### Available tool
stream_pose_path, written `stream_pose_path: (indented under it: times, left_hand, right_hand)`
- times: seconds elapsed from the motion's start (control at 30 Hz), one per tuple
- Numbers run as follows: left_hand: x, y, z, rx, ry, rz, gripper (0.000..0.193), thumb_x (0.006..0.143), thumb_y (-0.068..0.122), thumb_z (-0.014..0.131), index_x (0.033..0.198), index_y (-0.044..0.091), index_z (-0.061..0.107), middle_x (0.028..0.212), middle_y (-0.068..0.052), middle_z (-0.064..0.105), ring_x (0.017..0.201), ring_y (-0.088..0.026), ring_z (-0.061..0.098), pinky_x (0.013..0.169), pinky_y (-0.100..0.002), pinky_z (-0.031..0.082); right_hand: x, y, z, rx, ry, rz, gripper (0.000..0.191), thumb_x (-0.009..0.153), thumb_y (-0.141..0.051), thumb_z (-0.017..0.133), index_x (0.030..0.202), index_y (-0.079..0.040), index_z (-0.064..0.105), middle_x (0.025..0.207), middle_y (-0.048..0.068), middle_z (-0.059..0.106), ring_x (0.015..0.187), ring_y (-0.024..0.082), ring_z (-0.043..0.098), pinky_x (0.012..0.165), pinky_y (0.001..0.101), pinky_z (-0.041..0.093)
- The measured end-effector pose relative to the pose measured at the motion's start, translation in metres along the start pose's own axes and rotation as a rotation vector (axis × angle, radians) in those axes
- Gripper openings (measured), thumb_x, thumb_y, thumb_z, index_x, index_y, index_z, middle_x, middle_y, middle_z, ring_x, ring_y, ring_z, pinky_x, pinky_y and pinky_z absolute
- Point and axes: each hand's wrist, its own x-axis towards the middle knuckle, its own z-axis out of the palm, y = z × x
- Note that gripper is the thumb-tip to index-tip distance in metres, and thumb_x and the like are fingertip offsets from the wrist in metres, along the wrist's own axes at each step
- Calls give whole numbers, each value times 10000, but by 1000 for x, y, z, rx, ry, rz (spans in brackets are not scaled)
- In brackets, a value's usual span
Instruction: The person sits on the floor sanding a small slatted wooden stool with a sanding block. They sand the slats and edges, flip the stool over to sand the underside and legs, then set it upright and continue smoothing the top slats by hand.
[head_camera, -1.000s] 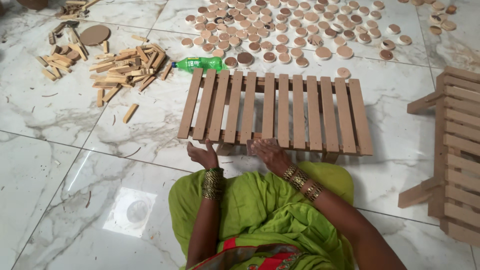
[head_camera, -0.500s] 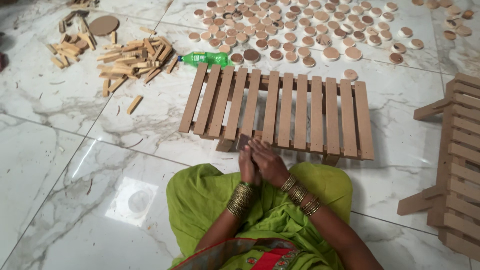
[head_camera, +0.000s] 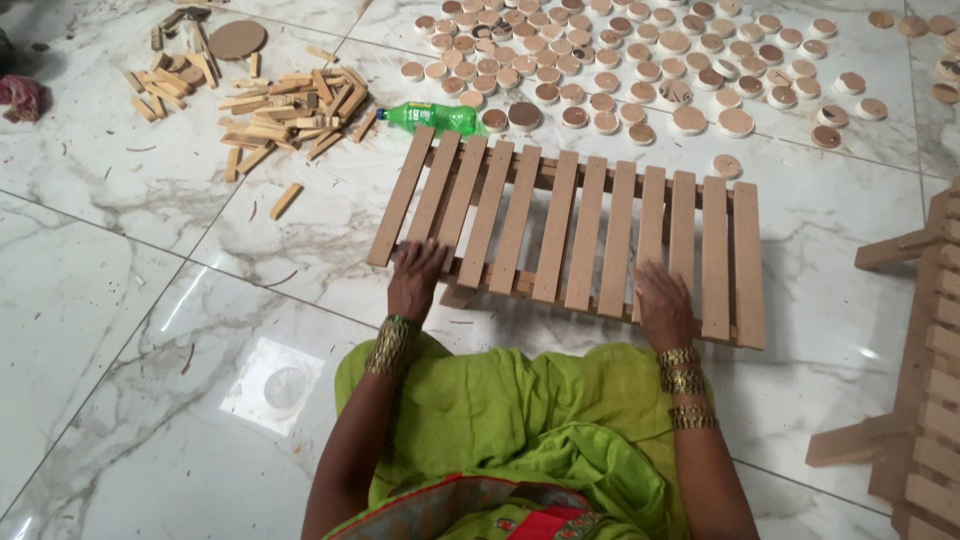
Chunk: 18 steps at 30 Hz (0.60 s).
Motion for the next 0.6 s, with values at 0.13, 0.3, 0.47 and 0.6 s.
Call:
stream_pose_path:
  times: [0.13,0.3,0.47,0.6]
  left_hand:
    - [-23,7,1,-5,-140,-21,588,1002,305,517,1571,184,427,1616,-81,431,1491,-362,371,1200,-535,286]
    - [-1,-5,-2,-14,-253,-4,668,1036,518,447,1608,195,329,1676,-74,296,1544,-347,237,1224,-552,208]
    - [69,-24,9,34,-295,4,696,1044,578,349,1624,198,293,1695,-70,253,1566,-348,205,1223,-572,198]
    - [108,-26,13,67,-289,-96,730,1034,625,364,1626,203,292,1700,-62,253,1567,-342,203,1234,-589,200]
  right_hand:
    - [-6,3,7,39,-44,48,378,1016,-196,579,1380,-121,647,1502,86,585,1446,249,482,1229,506,300]
    - [-7,5,11,64,-27,69,373,1027,-220,576,1380,-124,649,1507,90,580,1452,257,486,1239,496,306]
    - [-7,2,11,85,-10,68,364,1029,-218,576,1368,-111,655,1501,99,588,1441,265,496,1232,501,321]
    - [-7,2,9,105,-24,93,346,1020,-219,585,1342,-123,671,1485,95,603,1449,262,498,1234,500,324]
